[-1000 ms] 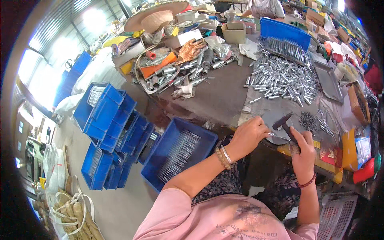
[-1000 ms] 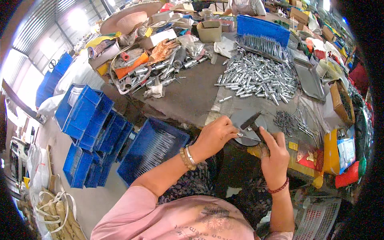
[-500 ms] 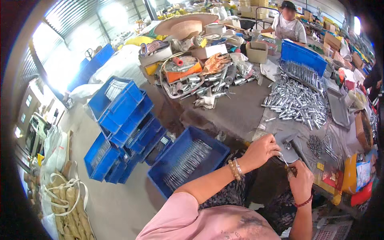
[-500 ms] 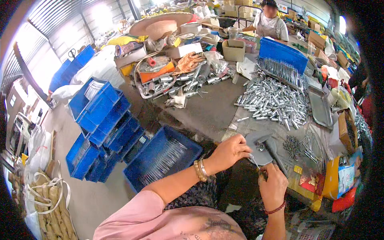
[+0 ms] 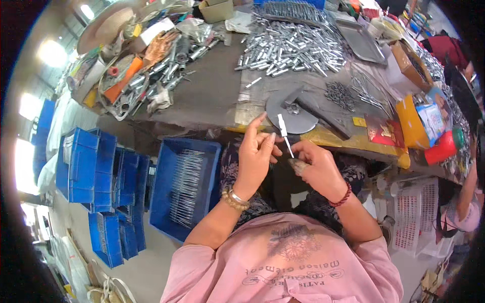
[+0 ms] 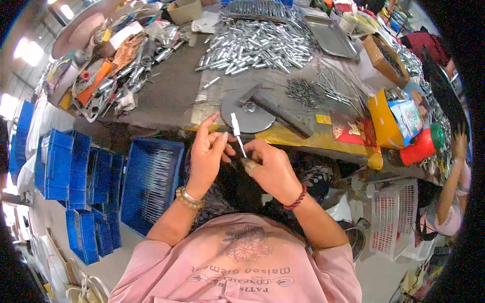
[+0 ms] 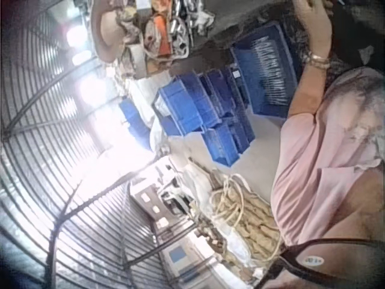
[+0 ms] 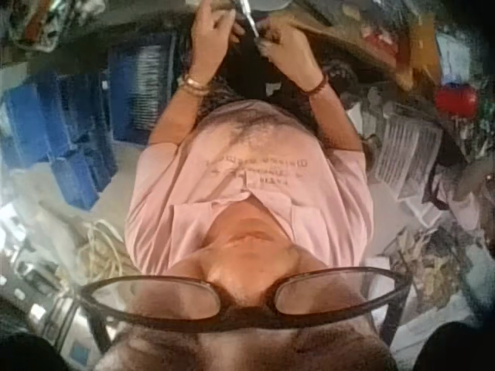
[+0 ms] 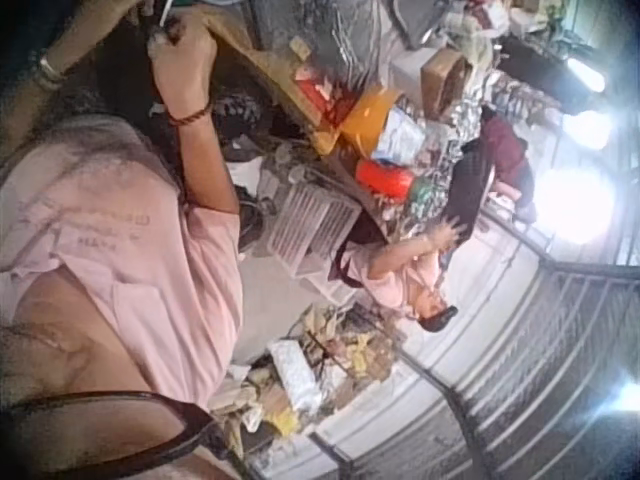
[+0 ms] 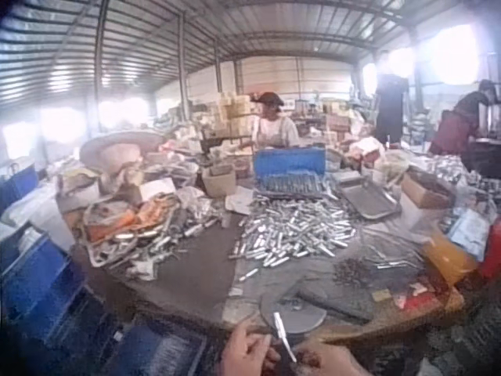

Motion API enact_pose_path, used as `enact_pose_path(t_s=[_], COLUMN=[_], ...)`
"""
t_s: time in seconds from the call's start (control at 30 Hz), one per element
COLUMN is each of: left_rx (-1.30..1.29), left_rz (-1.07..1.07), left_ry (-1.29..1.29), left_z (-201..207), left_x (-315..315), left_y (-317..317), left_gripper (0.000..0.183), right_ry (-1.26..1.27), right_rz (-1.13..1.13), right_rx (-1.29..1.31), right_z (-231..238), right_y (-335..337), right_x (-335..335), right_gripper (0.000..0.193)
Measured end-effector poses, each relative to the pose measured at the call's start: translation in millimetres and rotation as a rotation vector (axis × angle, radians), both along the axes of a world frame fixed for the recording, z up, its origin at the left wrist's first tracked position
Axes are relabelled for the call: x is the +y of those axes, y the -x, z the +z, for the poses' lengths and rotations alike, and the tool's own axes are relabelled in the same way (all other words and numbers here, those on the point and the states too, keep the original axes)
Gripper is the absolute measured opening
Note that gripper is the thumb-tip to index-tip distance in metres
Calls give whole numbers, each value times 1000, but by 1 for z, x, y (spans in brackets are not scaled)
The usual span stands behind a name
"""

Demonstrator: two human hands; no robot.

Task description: The person repeatedly assembles metal fasteners by aligning metal pins and sleeves on a round anvil, securing them using a small hammer, and placing the assembled pieces into a blue plastic container.

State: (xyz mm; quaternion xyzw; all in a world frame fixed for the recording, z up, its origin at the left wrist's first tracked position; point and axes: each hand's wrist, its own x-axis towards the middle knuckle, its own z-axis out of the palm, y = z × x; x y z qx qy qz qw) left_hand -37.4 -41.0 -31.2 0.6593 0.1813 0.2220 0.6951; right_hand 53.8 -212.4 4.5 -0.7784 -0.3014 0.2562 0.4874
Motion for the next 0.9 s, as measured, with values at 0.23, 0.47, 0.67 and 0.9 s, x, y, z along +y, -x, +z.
enact_pose_path(t_s=[0.23,0.47,0.67,0.9], left_rx=[3,-63,191,583], left_rz=[-27,65,488,918], left_ry=[238,273,126,184], left_z=[4,-5,-69,-257], left_x=[-7,17,80,138], left_y=[7,39,140,300], left_gripper=[60,60,58,57], right_ry=[-47,-102,-230,-232], right_rz=[-6,35,-194,-232], right_rx=[60,-314,-1044,-1223], right_z=[-5,4,-17,-38], right_y=[19,28,-30,-42], right_x=[-2,10,14,35], right_gripper=[34,46,53,56])
